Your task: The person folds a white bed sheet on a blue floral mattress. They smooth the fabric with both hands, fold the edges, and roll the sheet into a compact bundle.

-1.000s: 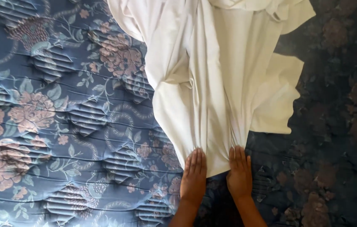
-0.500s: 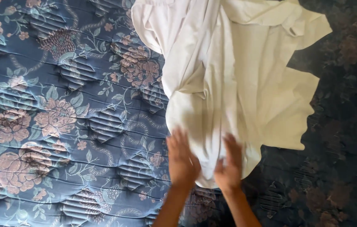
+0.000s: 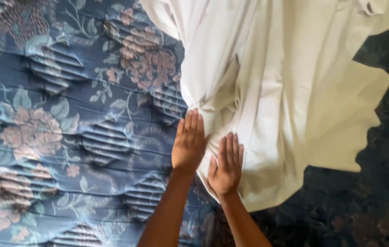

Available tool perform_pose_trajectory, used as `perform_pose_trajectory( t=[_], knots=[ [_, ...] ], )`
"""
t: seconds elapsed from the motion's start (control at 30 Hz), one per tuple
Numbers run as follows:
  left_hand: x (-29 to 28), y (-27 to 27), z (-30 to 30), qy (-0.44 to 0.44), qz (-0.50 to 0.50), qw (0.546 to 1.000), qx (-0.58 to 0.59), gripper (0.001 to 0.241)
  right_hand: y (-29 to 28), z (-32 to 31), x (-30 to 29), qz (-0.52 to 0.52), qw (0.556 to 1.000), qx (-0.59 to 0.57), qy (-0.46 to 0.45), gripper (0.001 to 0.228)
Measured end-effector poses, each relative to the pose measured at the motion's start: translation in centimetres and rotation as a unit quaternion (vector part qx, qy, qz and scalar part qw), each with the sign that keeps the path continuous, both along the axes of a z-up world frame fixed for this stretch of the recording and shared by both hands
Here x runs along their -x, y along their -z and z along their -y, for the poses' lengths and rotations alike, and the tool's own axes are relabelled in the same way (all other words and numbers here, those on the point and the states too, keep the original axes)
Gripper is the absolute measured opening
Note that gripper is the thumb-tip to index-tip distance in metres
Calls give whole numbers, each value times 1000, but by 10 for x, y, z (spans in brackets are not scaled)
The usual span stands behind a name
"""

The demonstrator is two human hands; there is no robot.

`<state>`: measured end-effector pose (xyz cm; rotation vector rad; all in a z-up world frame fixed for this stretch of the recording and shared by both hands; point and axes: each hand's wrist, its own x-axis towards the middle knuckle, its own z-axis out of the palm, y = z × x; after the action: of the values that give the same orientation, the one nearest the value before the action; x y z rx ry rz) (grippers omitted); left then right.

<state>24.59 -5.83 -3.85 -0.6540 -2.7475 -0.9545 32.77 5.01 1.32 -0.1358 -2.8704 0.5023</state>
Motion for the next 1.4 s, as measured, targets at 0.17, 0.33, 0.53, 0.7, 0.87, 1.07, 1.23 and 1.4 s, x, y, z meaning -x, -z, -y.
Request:
perform_pose_trajectory(
  t=[0.17, 0.33, 0.53, 0.7, 0.87, 1.07, 1.23, 1.4],
  knots=[
    [0, 14, 1, 26, 26, 998, 46, 65, 33, -7, 0, 27, 999, -31, 12, 55],
    [-3, 19, 4, 27, 21, 998, 48, 59, 39, -6, -9, 63, 997, -42, 18, 55],
    [2, 21, 1, 12, 9, 999, 43, 57, 42, -9, -2, 40, 998, -43, 4, 54],
    [3, 5, 1, 0, 4, 1000, 17, 60, 27, -6, -5, 30, 999, -33, 0, 53],
    [-11, -26, 0, -25, -14, 1000, 1, 59, -5, -8, -18, 6, 1000, -11, -26, 54],
    [-73, -55, -40, -61, -8, 996, 72, 60, -17, -84, -56, 19, 995, -34, -93, 59],
    [-142, -70, -142, -14, 34, 996, 85, 64, -37, -205, -112, 29, 987, -64, -143, 56],
    [-203, -68, -256, 27, 61, 998, 15, 57, -39, -298, -183, 73, 984, -130, -98, 60]
  ],
)
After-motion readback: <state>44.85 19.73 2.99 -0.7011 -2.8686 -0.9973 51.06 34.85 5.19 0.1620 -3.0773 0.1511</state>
